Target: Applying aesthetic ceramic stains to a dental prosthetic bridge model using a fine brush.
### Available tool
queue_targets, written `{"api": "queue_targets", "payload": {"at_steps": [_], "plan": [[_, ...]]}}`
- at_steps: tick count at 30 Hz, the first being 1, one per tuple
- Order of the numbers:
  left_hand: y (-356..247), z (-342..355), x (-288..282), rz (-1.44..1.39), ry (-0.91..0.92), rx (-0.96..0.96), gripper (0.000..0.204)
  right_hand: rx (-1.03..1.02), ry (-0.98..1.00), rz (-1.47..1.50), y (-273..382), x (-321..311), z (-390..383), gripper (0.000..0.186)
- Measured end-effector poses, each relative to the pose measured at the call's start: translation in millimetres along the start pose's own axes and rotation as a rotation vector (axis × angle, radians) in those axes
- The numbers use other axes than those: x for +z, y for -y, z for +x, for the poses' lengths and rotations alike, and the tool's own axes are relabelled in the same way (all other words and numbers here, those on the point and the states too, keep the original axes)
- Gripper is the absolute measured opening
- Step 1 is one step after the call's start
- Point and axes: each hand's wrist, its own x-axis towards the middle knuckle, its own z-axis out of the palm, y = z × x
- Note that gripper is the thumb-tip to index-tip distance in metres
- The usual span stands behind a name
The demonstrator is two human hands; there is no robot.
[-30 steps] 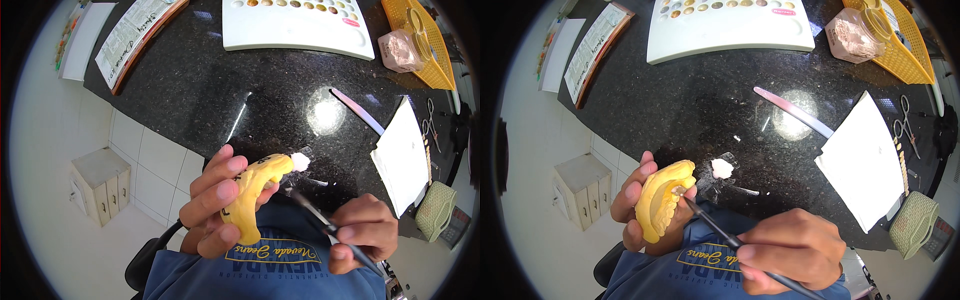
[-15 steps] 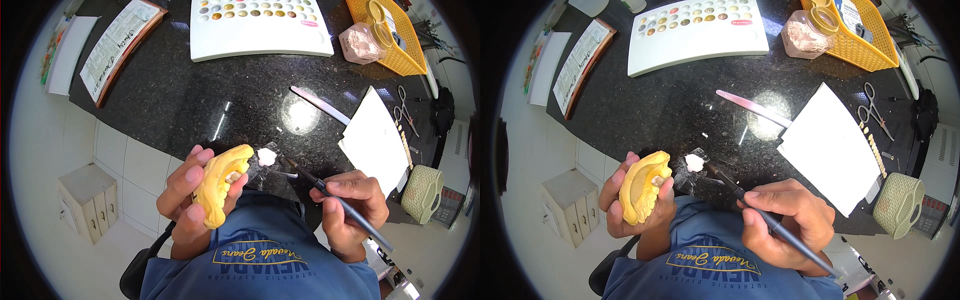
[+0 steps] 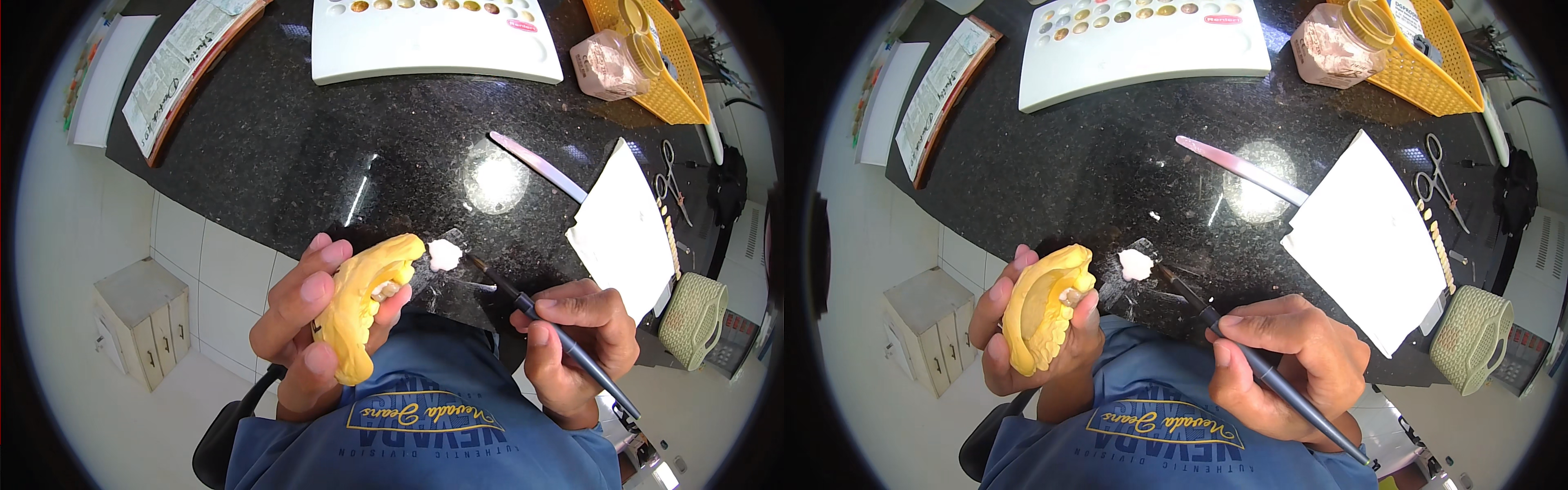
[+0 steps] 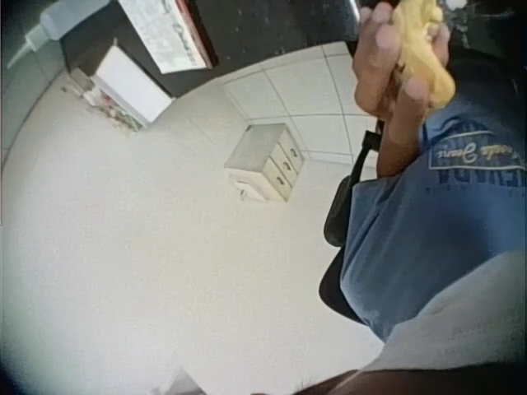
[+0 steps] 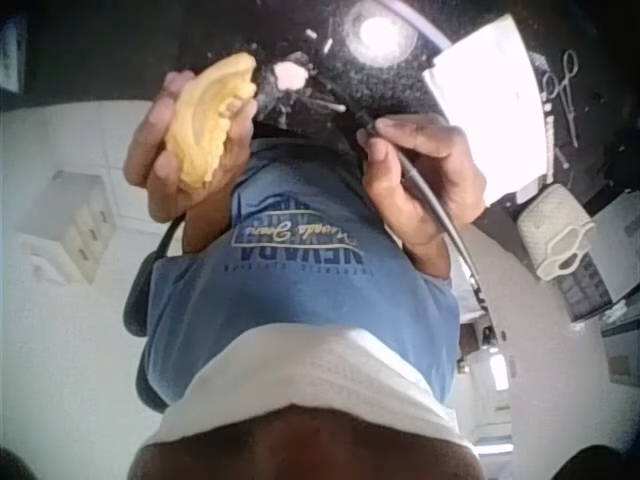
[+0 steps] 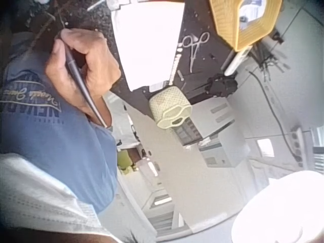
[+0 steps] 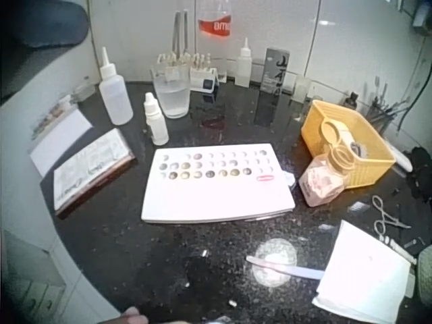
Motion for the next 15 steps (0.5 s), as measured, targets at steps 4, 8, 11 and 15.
{"api": "queue_targets", "payload": {"at_steps": [4,8,11,15], "plan": [[-0.8,-2.1,1.8,0.011,-0.023,0.0,0.075,-0.074,0.061,-0.069,-0.5,-0.2,3.3,0.017],[-1.2,-2.0,2.7,0.024,-0.03,-0.005,0.075,-0.044,0.03,-0.038,-1.0,-0.8,2.2,0.018],[-0.2,-2.3,2.6,0.027,-0.025,0.002,0.075,-0.054,0.051,-0.064,-0.1,0.0,3.0,0.018],[-1.2,-0.6,1.0,0.051,-0.004,0.002,0.075,-0.06,0.066,-0.047,-0.2,-0.9,3.8,0.019]]}}
